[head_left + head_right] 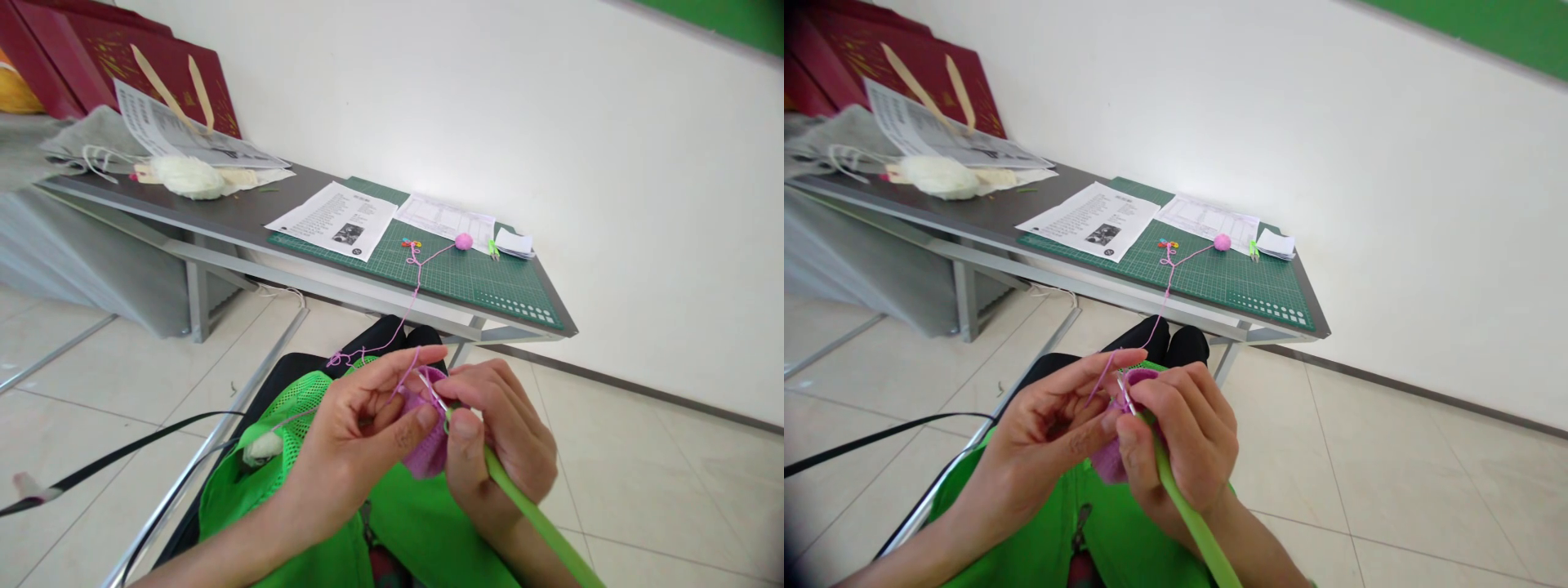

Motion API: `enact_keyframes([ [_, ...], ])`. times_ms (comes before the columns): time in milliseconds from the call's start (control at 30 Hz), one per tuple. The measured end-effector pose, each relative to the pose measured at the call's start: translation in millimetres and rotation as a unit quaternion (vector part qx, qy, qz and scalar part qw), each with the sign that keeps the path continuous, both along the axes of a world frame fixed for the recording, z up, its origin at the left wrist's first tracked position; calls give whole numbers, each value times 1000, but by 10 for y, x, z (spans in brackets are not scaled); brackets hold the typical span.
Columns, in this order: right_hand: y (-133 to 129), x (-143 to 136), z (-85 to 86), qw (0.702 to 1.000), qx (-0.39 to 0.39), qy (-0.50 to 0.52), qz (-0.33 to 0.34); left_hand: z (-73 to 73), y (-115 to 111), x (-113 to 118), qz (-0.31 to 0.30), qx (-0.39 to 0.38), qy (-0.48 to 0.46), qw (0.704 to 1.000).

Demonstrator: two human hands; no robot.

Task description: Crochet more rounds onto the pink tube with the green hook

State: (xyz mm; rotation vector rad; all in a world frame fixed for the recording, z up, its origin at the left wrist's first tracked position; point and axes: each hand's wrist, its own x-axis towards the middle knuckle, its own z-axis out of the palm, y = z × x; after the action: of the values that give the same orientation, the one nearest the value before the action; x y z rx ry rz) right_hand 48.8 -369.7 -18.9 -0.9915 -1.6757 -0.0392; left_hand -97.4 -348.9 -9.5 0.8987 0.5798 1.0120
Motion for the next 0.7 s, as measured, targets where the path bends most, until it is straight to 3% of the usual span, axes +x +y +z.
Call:
enact_keyframes([
  [200, 22, -27, -10, 1000, 21, 7, -1, 12, 8, -24, 27, 12, 36, 999],
  [367, 18, -61, 0, 999, 24, 22, -9, -5, 27, -36, 1, 11, 11, 1000],
  [567, -20, -73, 92, 999, -32, 5, -31, -9, 12, -21, -16, 11, -28, 999],
  [700, -24, -81, 128, 999, -13, -10, -33, -8, -17, -24, -21, 7, -35, 999],
])
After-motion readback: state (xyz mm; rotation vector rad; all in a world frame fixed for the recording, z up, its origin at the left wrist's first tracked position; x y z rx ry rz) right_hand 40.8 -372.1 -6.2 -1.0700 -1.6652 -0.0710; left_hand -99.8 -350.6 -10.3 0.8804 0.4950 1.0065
